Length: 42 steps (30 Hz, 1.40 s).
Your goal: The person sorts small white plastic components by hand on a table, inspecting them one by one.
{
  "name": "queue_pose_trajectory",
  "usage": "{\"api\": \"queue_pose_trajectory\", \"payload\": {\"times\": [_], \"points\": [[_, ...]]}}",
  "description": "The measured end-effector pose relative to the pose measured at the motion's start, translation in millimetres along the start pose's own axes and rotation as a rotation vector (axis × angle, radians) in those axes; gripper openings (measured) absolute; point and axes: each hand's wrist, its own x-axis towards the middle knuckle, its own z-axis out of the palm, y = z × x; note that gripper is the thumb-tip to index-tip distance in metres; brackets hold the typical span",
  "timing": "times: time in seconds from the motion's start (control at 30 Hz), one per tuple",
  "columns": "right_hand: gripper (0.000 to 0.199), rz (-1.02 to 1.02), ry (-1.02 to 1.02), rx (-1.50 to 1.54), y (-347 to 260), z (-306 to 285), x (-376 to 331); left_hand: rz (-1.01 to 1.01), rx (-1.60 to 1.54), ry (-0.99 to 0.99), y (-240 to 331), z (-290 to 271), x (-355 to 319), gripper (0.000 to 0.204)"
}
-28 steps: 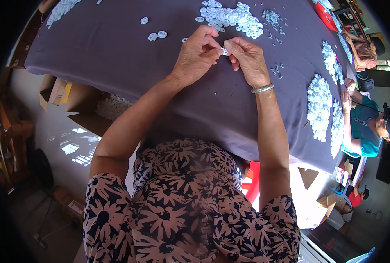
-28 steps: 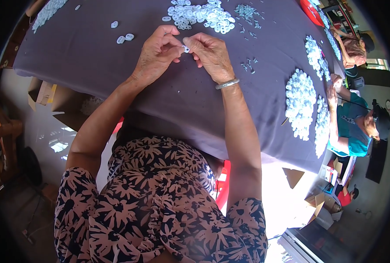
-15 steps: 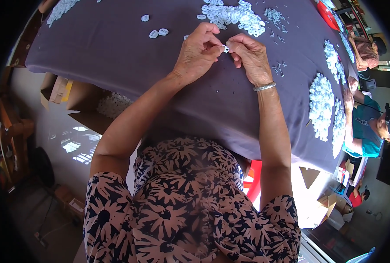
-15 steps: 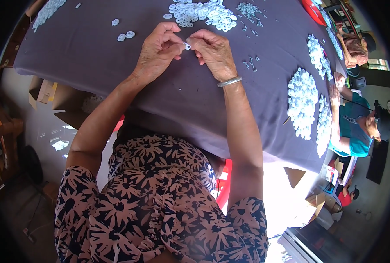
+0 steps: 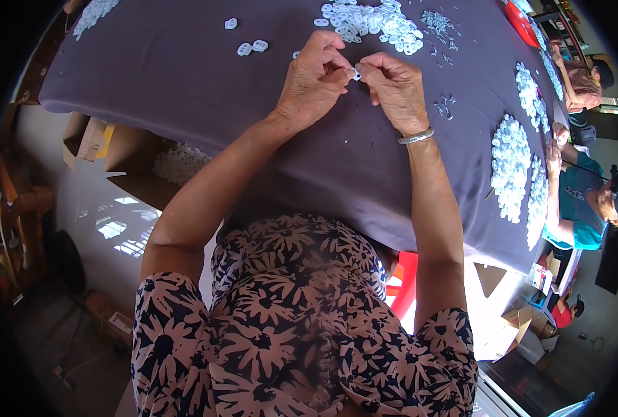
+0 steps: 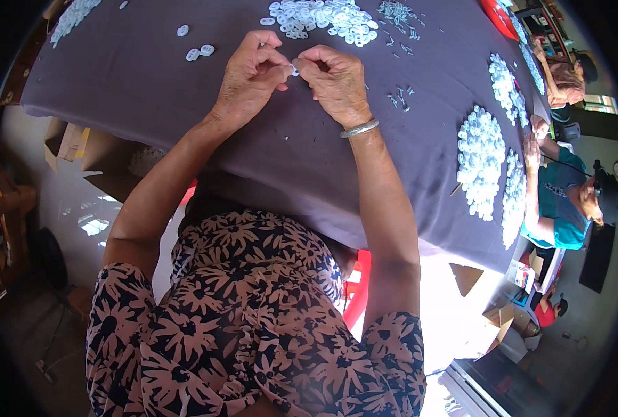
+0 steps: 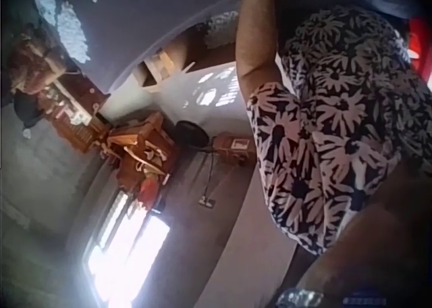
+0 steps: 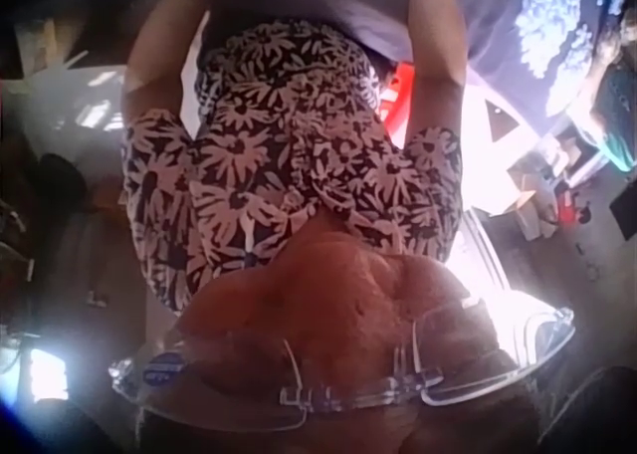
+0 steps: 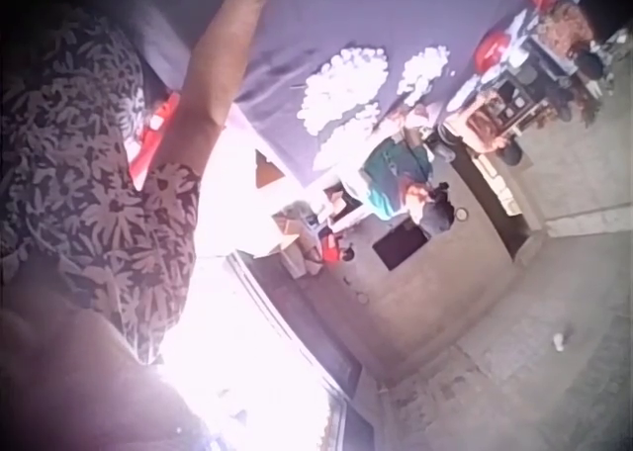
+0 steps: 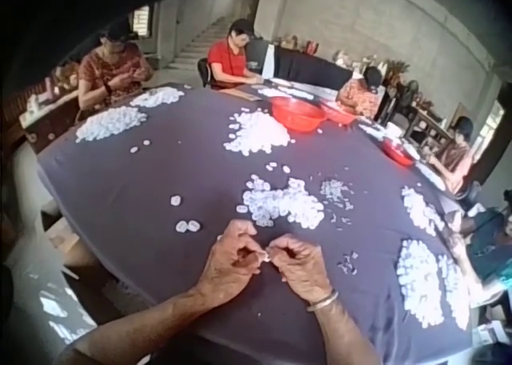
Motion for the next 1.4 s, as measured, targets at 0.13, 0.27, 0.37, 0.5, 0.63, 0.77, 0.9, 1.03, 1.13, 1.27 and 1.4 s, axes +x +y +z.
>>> {"api": "queue_pose_trajectory", "payload": {"times": [0.13,0.27,0.37,0.5,0.63,0.77,0.9,1.03,1.13,1.27,1.4], "points": [[0.011,0.047,-0.004,0.040,-5.1,2.8,0.6,0.012,-0.042,0.030,1.0,-0.7,0.7,0.033],[0.011,0.066,0.006,0.053,-5.2,4.1,1.6,0.016,-0.083,0.045,1.1,-0.2,1.3,0.033],[0.011,0.066,0.020,0.092,-4.0,4.3,1.1,0.010,-0.065,0.046,0.5,-0.3,0.8,0.030],[0.011,0.081,0.008,0.127,-6.9,3.3,0.1,0.038,-0.067,0.016,-1.2,-1.2,0.4,0.031],[0.017,0.170,-0.028,0.225,-8.7,0.5,1.3,0.041,-0.026,0.013,-2.5,-1.6,0.9,0.031],[0.021,0.188,-0.038,0.260,-9.3,-0.9,2.9,0.049,-0.072,-0.013,-1.1,-0.7,1.1,0.031],[0.019,0.185,-0.025,0.264,-8.0,0.0,2.7,0.071,-0.032,-0.012,-0.7,-0.3,1.7,0.028],[0.012,0.113,-0.012,0.216,-2.2,0.6,1.9,0.059,0.013,-0.024,-0.4,-1.4,1.8,0.031],[0.010,0.087,-0.014,0.191,-2.5,0.8,1.2,0.054,0.020,-0.019,0.8,-2.2,1.1,0.032],[0.010,0.051,-0.001,0.111,-0.3,2.8,0.6,0.030,0.006,0.007,1.0,-1.2,0.8,0.033],[0.011,0.035,0.043,0.085,-1.1,8.9,0.6,0.007,-0.051,0.037,4.0,-0.5,-0.5,0.034]]}}
